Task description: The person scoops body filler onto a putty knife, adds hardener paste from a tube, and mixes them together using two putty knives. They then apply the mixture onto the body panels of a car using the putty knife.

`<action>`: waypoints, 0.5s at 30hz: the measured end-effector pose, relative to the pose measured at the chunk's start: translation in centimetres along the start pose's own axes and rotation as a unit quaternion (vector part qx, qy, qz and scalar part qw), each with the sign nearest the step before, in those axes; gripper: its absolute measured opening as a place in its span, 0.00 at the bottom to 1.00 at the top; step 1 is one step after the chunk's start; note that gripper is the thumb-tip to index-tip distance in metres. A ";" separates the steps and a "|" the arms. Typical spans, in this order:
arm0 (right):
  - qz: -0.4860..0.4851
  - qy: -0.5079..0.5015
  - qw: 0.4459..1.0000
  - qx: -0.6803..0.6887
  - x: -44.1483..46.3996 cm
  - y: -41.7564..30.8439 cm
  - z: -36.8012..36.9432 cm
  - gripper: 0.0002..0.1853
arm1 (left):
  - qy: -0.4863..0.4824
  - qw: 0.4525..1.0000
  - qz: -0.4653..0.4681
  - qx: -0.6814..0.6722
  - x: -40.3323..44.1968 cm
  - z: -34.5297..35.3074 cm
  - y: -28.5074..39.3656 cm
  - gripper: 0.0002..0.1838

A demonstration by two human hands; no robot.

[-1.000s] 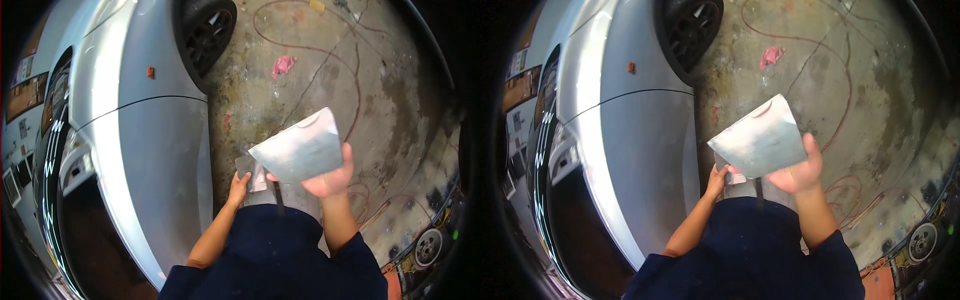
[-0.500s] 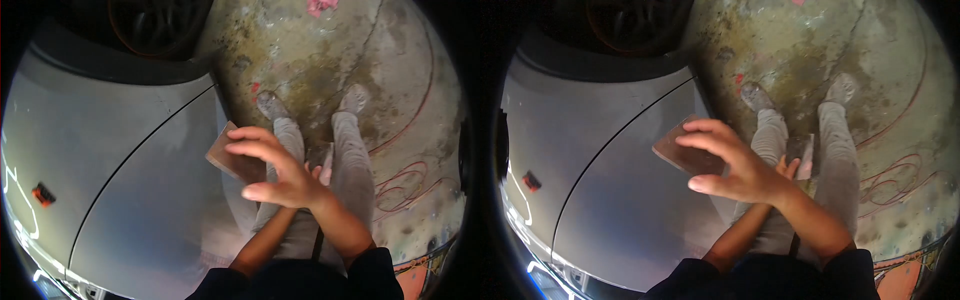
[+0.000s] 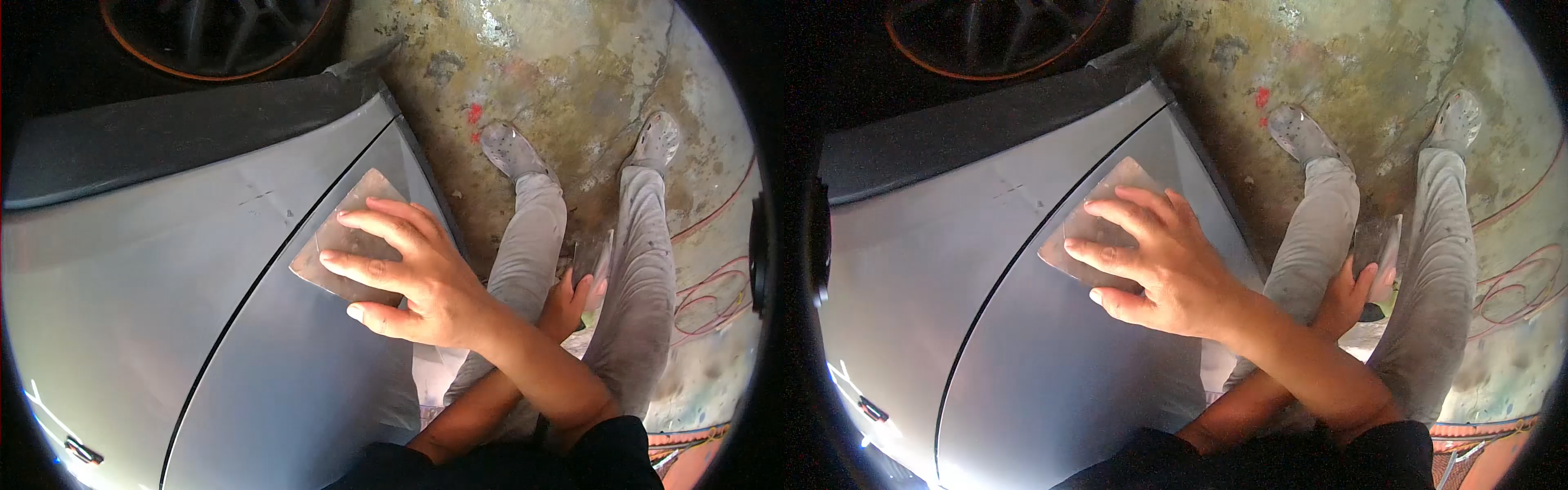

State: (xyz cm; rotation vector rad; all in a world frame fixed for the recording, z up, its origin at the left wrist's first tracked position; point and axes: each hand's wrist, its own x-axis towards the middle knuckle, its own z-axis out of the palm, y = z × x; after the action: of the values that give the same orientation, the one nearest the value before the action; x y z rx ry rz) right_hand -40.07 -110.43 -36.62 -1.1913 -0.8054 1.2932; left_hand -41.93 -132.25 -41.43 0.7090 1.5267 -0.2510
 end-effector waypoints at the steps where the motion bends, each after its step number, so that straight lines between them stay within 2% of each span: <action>1: 0.002 -0.001 1.000 -0.002 0.1 0.2 0.2 0.28 | 0.001 1.000 0.005 -0.012 0.2 -0.4 0.2 0.20; 12: -0.014 0.001 1.000 0.005 0.3 0.5 1.0 0.29 | -0.001 1.000 0.006 -0.018 0.4 -1.0 1.4 0.20; 15: -0.015 -0.032 0.999 0.006 -0.8 0.8 0.5 0.30 | -0.004 1.000 -0.002 -0.003 0.4 -0.8 1.1 0.20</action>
State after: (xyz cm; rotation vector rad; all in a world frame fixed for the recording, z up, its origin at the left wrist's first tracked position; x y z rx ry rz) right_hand -40.93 -111.18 -37.13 -1.1287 -0.8579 1.3165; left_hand -41.97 -130.85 -41.47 0.6990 1.5219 -0.2521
